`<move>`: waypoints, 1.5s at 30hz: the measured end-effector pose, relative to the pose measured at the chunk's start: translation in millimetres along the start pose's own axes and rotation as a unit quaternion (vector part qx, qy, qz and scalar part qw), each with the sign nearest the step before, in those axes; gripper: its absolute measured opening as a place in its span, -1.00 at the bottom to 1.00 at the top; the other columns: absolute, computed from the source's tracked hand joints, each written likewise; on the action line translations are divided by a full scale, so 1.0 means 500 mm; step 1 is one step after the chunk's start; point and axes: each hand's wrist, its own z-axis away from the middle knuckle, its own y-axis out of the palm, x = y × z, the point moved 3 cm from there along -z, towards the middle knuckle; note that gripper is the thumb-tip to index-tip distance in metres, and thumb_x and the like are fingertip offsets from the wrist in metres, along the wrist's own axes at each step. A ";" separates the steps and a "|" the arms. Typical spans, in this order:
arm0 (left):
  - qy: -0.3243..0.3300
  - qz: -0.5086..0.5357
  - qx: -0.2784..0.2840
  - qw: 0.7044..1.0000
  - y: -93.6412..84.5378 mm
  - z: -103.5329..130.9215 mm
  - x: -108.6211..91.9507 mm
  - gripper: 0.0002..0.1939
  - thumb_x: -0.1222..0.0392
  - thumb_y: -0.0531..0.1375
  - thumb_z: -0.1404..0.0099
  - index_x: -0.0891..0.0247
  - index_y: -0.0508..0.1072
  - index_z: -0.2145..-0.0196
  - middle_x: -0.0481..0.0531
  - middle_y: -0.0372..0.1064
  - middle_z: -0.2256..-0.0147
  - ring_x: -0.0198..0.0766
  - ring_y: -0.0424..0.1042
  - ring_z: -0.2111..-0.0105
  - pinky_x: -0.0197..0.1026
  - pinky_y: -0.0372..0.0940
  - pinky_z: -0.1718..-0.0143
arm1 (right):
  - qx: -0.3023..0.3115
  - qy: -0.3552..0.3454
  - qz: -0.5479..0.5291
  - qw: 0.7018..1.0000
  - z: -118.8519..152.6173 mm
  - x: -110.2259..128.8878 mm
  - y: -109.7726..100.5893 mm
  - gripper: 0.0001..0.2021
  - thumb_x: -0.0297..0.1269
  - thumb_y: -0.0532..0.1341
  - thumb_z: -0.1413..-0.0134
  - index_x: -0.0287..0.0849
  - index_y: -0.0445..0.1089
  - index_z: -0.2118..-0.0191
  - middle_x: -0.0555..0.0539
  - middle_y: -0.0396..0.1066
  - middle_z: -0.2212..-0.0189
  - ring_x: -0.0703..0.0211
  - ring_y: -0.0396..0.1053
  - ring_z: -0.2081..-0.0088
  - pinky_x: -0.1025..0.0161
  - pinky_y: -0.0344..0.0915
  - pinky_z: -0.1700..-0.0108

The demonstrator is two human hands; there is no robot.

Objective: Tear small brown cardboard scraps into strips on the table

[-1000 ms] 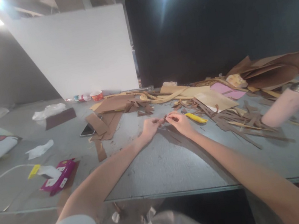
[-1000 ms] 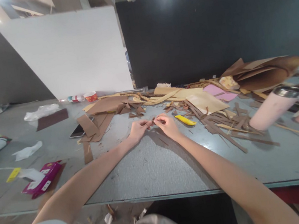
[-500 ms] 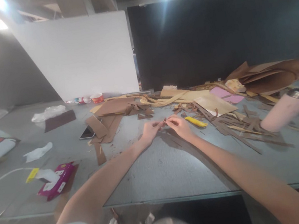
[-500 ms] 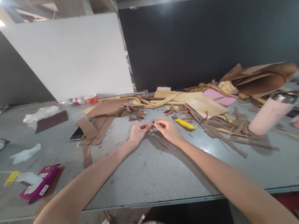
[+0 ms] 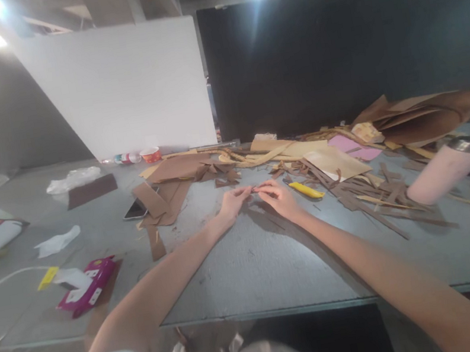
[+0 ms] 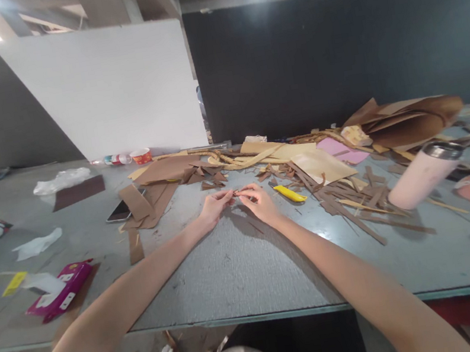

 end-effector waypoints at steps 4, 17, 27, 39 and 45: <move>-0.020 0.057 0.009 0.998 -0.002 -0.006 0.005 -0.40 -0.30 0.59 0.01 0.28 0.73 0.25 0.14 0.66 0.24 -0.26 0.54 0.32 -0.15 0.43 0.13 | 0.007 -0.001 0.003 1.000 0.002 -0.004 0.003 -0.68 -0.07 0.23 -0.43 0.04 0.69 -0.09 -0.16 0.48 -0.06 0.00 0.49 -0.09 0.13 0.50 0.01; -0.034 0.113 0.004 0.993 -0.010 -0.015 0.014 -0.47 -0.10 0.68 0.10 0.30 0.74 0.29 0.09 0.61 0.31 -0.33 0.43 0.35 -0.20 0.34 0.18 | 0.031 -0.011 0.016 0.999 0.007 -0.004 0.011 -0.65 -0.21 0.20 -0.41 0.04 0.68 -0.13 -0.17 0.44 -0.13 0.00 0.48 -0.11 0.13 0.52 0.00; -0.037 0.105 -0.030 0.993 -0.012 -0.017 0.014 -0.44 -0.14 0.67 0.16 0.29 0.75 0.30 0.10 0.62 0.31 -0.36 0.38 0.40 -0.21 0.33 0.26 | -0.031 0.014 0.019 0.999 0.002 0.002 -0.004 -0.64 -0.02 0.14 -0.43 -0.09 0.63 0.15 -0.13 0.54 0.19 0.03 0.49 0.19 0.16 0.40 0.13; 0.024 -0.074 -0.001 0.997 0.005 0.014 -0.010 -0.60 -0.10 0.55 -0.09 0.30 0.74 0.29 0.14 0.66 0.31 -0.21 0.50 0.36 -0.15 0.35 0.22 | 0.054 0.030 0.092 0.994 0.001 -0.002 0.009 -0.52 0.14 0.06 -0.48 -0.06 0.38 0.40 -0.05 0.48 0.44 0.04 0.41 0.33 0.18 0.23 0.23; 0.032 -0.080 0.026 0.996 0.015 0.017 -0.017 -0.55 -0.17 0.48 -0.18 0.28 0.74 0.19 0.14 0.67 0.26 -0.22 0.49 0.35 -0.16 0.36 0.21 | 0.023 -0.004 0.077 0.997 -0.002 0.001 0.006 -0.51 0.14 0.06 -0.48 -0.06 0.35 0.42 -0.06 0.45 0.45 0.04 0.39 0.34 0.17 0.26 0.22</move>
